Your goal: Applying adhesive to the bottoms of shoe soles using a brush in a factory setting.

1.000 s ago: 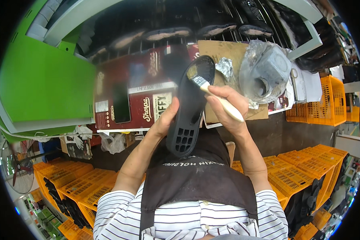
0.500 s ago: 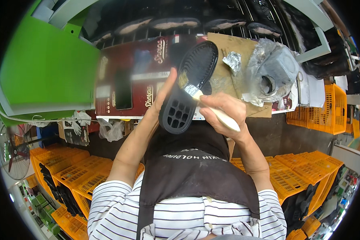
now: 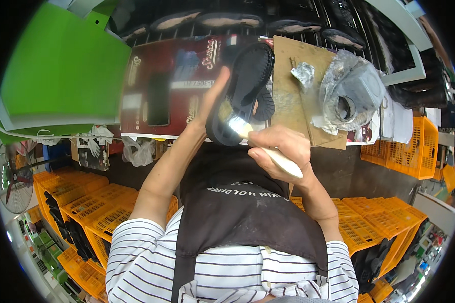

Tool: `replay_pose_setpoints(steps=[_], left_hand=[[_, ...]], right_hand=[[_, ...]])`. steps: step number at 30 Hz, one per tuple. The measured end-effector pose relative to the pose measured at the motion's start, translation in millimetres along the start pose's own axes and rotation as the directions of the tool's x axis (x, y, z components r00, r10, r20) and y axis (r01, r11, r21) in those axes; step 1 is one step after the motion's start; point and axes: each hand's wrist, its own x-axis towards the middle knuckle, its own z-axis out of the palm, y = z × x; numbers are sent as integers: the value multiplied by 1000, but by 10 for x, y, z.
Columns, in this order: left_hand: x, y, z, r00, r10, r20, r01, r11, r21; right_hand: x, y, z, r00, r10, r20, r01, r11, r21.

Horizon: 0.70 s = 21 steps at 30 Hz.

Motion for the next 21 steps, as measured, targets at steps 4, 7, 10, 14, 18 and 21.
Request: replay_pose_setpoints(steps=[4, 7, 10, 14, 18, 21], left_hand=[[-10, 39, -11, 1000, -26, -1, 26, 999, 46], [-16, 53, 5, 996, -71, -58, 71, 997, 5], [-70, 92, 134, 988, -130, -80, 138, 986, 96], [-149, 155, 300, 951, -306, 49, 307, 952, -1], [-175, 140, 503, 910, -384, -158, 368, 921, -126], [-185, 158, 465, 897, -432, -93, 428, 902, -64]], right_hand=[[30, -61, -6, 999, 30, 36, -32, 998, 51], [64, -94, -38, 997, 55, 61, -61, 992, 106], [96, -121, -120, 991, 83, 103, -96, 986, 138], [175, -130, -259, 982, 87, 165, -126, 962, 241], [261, -104, -363, 965, 85, 247, -171, 921, 350], [365, -103, -441, 950, 69, 306, -183, 913, 364]])
